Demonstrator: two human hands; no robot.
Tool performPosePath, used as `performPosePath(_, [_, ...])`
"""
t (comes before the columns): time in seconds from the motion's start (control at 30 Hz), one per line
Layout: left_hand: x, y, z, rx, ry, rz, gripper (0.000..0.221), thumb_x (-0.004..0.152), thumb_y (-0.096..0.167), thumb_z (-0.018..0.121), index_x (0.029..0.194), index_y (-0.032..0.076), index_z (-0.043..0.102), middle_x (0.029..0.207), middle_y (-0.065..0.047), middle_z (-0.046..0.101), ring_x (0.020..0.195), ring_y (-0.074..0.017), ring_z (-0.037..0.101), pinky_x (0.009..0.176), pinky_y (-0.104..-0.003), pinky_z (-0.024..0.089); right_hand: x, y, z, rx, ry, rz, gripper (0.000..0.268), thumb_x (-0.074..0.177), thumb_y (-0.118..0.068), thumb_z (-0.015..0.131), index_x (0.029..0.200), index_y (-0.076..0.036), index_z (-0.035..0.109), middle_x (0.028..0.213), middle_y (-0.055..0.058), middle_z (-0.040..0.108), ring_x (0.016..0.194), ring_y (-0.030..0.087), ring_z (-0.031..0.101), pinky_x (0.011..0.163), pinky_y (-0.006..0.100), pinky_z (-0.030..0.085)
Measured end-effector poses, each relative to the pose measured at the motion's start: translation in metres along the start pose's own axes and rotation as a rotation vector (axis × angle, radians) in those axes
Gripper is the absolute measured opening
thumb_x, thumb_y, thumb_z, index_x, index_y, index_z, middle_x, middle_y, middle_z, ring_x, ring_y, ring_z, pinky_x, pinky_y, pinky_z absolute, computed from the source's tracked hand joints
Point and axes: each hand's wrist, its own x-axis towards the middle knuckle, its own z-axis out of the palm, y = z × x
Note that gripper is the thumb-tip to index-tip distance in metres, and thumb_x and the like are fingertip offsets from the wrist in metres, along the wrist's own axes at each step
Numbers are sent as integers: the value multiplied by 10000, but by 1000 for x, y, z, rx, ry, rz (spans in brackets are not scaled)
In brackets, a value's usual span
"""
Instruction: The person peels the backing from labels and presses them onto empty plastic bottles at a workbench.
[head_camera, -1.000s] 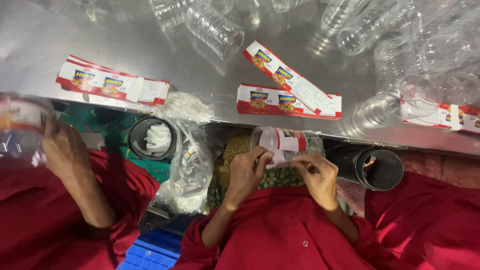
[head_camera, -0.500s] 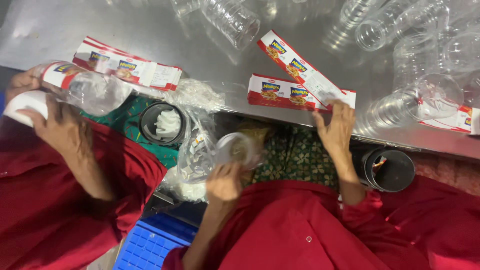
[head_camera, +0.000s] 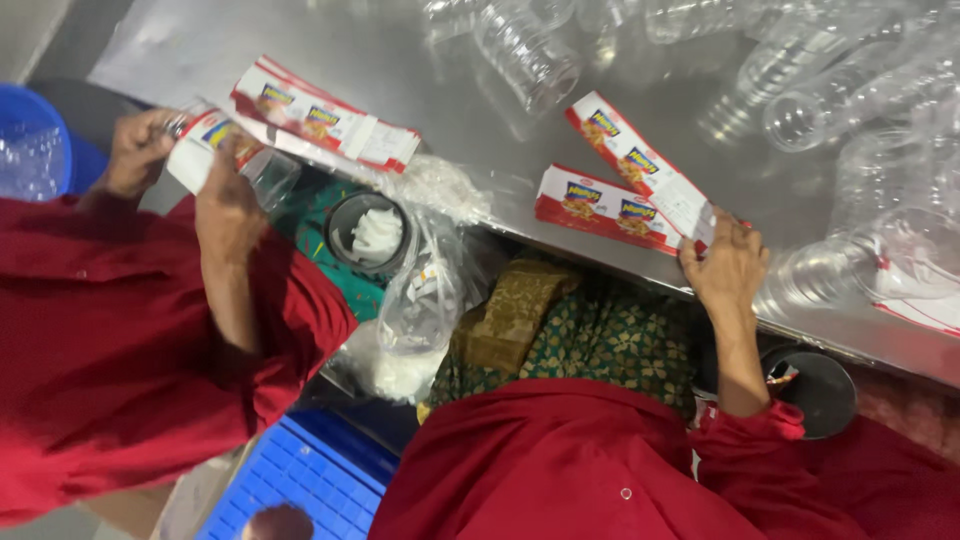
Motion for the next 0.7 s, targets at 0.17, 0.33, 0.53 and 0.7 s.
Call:
performPosePath(0.17, [-17,12,-6,-107,30,17,68,798,145,628,841,130,677,827,-102,675,777,-292,658,707,-439,518,-9,10,12,-114,120,-100,400,1000,-256,711,1330,-33,676,1201,153,718,1151,348,643,943,475,496])
performPosePath(0.33, [-56,96,-47,-367,281,99,98,795,111,618,880,101,666,851,-122,656,798,-316,640,705,-456,502,-5,10,13,69,251,-153,131,1093,-95,648,1177,-63,743,1134,135,747,1006,323,665,953,433,527])
performPosePath(0.53, [-38,176,-222,-485,671,555,143,791,69,605,927,66,652,881,-145,633,825,-345,619,702,-477,482,-7,17,8,217,309,11,144,1106,-157,681,1100,-20,725,998,179,718,923,361,660,855,438,507])
performPosePath(0.7, [34,223,-321,-395,959,734,242,767,-5,574,996,13,649,940,-174,624,835,-383,588,701,-482,469,-31,-8,-71,522,600,156,160,1139,-65,561,1165,56,661,1124,183,685,1024,312,644,944,397,507])
